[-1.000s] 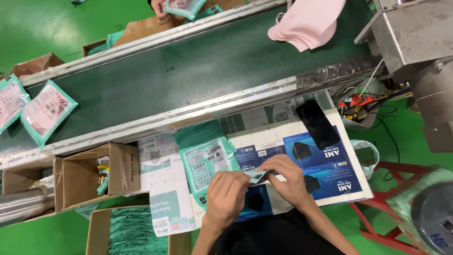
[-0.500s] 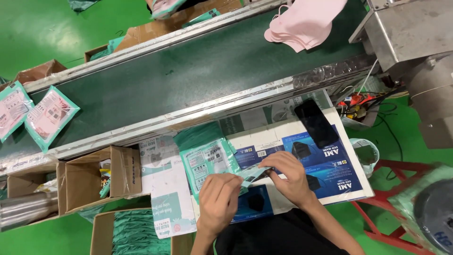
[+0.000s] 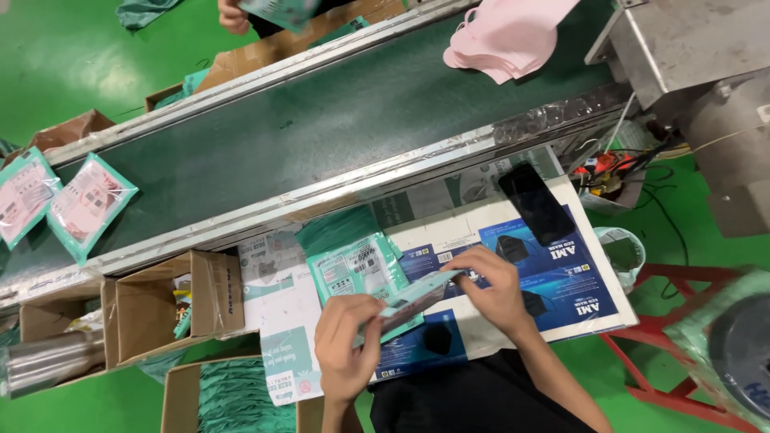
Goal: Manually placing individual face masks into plastic pouches and sealing them.
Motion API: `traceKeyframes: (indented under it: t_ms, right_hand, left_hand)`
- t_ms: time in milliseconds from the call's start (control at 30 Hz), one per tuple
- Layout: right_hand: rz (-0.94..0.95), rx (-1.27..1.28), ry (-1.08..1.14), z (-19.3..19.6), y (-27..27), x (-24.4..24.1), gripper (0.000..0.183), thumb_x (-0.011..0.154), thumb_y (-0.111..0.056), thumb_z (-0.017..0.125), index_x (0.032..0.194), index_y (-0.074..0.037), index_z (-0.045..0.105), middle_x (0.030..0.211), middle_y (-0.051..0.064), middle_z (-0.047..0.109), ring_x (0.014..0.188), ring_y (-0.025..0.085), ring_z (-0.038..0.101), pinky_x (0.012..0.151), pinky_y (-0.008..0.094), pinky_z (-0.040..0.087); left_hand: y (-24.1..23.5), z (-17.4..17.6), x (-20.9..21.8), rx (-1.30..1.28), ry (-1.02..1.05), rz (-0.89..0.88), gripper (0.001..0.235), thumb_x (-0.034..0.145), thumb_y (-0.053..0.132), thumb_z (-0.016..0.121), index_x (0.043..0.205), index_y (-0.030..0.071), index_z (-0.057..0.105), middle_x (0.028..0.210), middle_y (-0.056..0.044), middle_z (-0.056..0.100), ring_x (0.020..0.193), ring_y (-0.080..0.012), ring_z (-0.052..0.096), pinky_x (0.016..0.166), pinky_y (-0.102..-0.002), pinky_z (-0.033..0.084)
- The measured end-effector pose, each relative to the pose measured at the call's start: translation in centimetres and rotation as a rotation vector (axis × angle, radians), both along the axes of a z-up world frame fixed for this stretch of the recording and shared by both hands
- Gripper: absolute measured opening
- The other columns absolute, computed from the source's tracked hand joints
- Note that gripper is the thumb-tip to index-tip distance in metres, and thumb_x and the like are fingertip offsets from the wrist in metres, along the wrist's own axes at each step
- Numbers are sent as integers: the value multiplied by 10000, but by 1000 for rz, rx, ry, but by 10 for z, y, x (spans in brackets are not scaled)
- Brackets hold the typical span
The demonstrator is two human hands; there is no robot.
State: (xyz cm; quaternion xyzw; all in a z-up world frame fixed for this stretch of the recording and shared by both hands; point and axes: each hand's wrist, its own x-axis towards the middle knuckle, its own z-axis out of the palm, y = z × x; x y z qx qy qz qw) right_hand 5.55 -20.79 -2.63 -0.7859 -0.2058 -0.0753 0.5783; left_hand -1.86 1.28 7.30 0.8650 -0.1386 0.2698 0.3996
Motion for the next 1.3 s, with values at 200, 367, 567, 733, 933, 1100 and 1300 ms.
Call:
traceKeyframes:
  t_ms: [200, 367, 567, 733, 933, 1100, 1300]
  right_hand:
    - [21, 100, 48, 6, -2, -4, 243, 784, 83, 721, 1000, -26, 747, 991, 79, 742, 931, 194, 711, 797, 300, 566]
    - [121, 357, 192, -22, -16, -8, 207, 814, 105, 709, 979, -17, 738, 985, 81, 696, 931, 187, 672, 815, 304, 546]
    - [228, 491, 194, -8, -10, -9, 191, 848, 80, 671, 1014, -14, 652, 1069, 91, 613, 1023, 195, 607, 903, 328, 505]
    - [239, 790, 272, -15, -15, -9, 68, 967, -27, 677, 1009, -32, 624, 1033, 108, 599, 985, 205, 582, 893, 336, 484]
    - [272, 996, 285, -27, -26, -8, 110, 1036, -88, 668, 1056, -9, 593, 1072, 109, 597, 1006, 196, 581, 950, 355, 492]
    - [80, 650, 285, 15, -18, 0, 357, 937, -63, 658, 1270, -13, 538, 1239, 113, 605, 1181, 218, 593, 1072, 369, 466]
    - [70, 297, 329, -35, -29, -8, 265, 933, -31, 702, 1192, -23, 649, 1186, 109, 688, 1149, 196, 661, 1045, 346, 510]
  left_hand:
    - [9, -26, -7, -212, 48, 93, 263, 767, -152, 679, 985, -9, 645, 952, -127, 695, 873, -237, 690, 758, -329, 541]
    - [11, -46, -15, -455, 61, 112, 204, 861, -140, 678, 1009, -12, 621, 969, -130, 669, 881, -192, 654, 770, -292, 534]
    - [-8, -71, -23, -811, 55, 118, 153, 966, -77, 618, 1080, -3, 547, 1043, -125, 590, 975, -212, 614, 851, -304, 519]
    - [-11, -92, -28, -1018, 196, -65, 132, 1004, 43, 630, 1118, -19, 607, 1106, -176, 639, 971, -274, 689, 785, -412, 646]
    - [-11, -134, -19, -489, 545, -207, 461, 863, 140, 811, 1246, -45, 633, 1120, -182, 739, 1031, -269, 715, 884, -388, 562]
    - [34, -173, 35, -645, 419, 210, 312, 1042, 279, 648, 1145, -8, 711, 1007, -116, 742, 899, -185, 700, 784, -319, 569]
    - [77, -129, 129, -513, 380, 121, 403, 1069, 280, 544, 1378, 21, 523, 986, -74, 742, 871, -167, 703, 792, -298, 552]
